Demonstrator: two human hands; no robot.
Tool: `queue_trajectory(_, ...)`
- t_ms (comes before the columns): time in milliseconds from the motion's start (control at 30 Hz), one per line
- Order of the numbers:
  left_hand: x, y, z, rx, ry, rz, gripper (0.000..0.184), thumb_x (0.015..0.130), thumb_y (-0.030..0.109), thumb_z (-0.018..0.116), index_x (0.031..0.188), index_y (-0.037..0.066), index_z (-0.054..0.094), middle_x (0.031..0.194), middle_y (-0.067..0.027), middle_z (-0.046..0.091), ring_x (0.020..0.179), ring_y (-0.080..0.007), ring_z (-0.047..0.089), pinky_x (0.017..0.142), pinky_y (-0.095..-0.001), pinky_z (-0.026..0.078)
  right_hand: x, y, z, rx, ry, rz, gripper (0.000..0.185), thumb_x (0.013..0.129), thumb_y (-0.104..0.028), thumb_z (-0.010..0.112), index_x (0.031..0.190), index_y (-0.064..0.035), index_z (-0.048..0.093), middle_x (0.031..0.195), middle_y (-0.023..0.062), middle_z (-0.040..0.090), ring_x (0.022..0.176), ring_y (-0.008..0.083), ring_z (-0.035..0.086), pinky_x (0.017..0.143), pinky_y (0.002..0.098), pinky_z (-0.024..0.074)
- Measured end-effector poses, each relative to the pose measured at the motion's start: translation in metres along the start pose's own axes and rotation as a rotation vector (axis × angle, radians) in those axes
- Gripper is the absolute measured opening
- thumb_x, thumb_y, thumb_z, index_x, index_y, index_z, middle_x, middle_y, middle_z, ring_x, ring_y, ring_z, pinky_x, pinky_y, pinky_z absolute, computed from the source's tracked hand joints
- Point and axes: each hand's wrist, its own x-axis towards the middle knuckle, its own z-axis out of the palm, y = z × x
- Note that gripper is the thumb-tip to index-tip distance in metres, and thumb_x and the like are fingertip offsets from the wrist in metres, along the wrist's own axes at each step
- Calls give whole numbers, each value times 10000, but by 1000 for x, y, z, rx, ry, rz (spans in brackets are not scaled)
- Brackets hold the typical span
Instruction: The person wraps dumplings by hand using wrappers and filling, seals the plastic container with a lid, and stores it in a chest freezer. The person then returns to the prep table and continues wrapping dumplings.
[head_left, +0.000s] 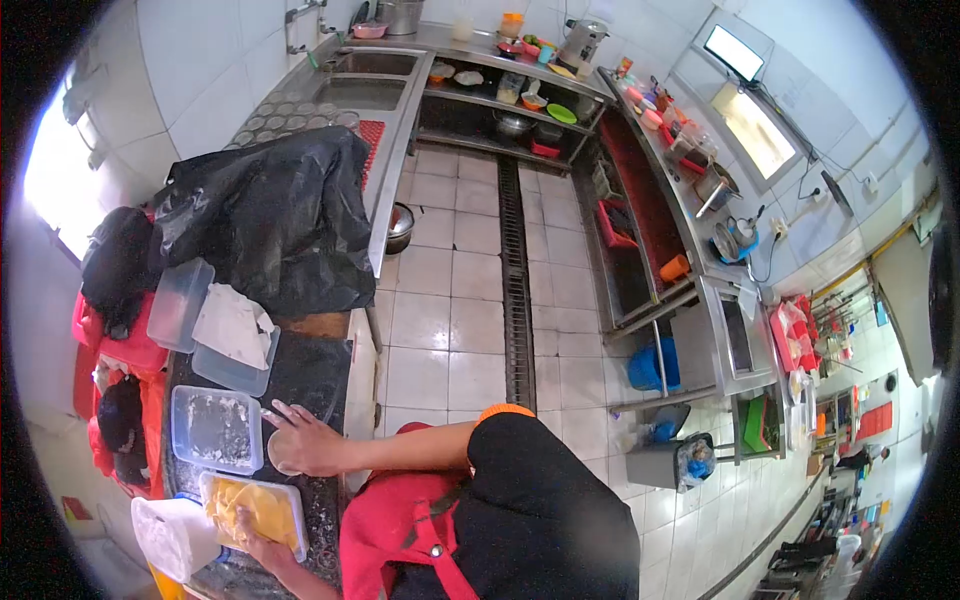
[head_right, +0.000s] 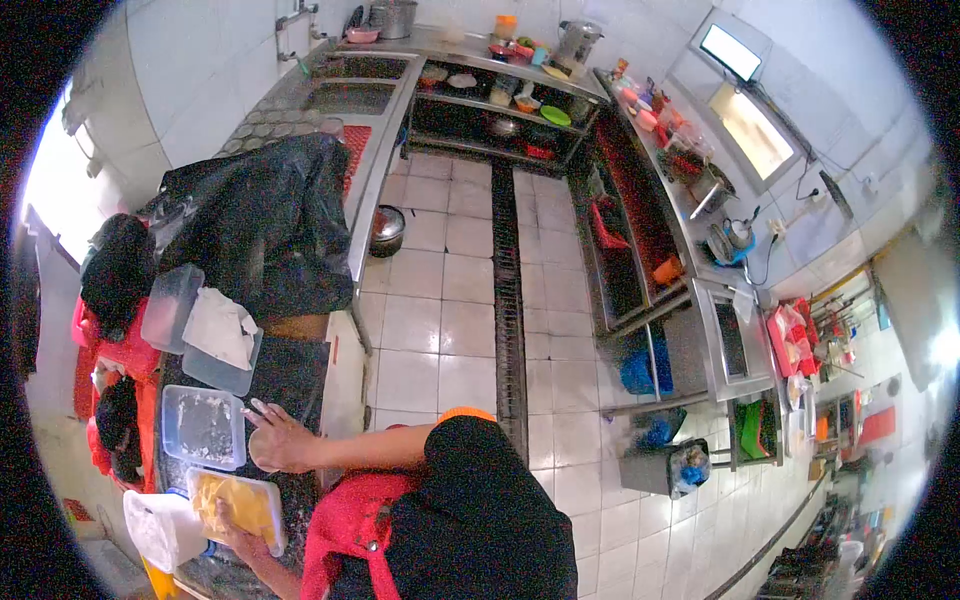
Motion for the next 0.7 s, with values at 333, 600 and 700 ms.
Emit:
queue_trajectory(333, -29, 16, 16, 78, 30, 78, 633, 882, 295, 732, 1381, 8, 468, 1272, -129, 576, 1100, -255, 612, 915, -384, 545, 34, -22, -24, -68, -143, 73, 456, 882, -479, 616, 1132, -103, 683, 1527, 270, 283, 1418, 484, 238, 1143, 588, 221)
queue_trajectory(600, -47, 33, 27, 83, -16, 107, 572, 904, 268, 712, 1339, -33, 496, 1252, -158, 580, 1084, -254, 612, 896, -378, 549, 61, -46, -16, 201, -130, -24, 432, 896, -440, 639, 1174, -109, 659, 1514, 290, 297, 1395, 499, 279, 1095, 606, 298)
queue_trajectory(700, -45, 29, 18, -12, -29, 131, 538, 932, 253, 671, 1340, -49, 492, 1262, -167, 578, 1085, -260, 611, 897, -392, 552, 69, -51, -3, 250, -113, -83, 406, 900, -412, 646, 1165, -105, 660, 1520, 286, 287, 1393, 502, 281, 1093, 593, 313)
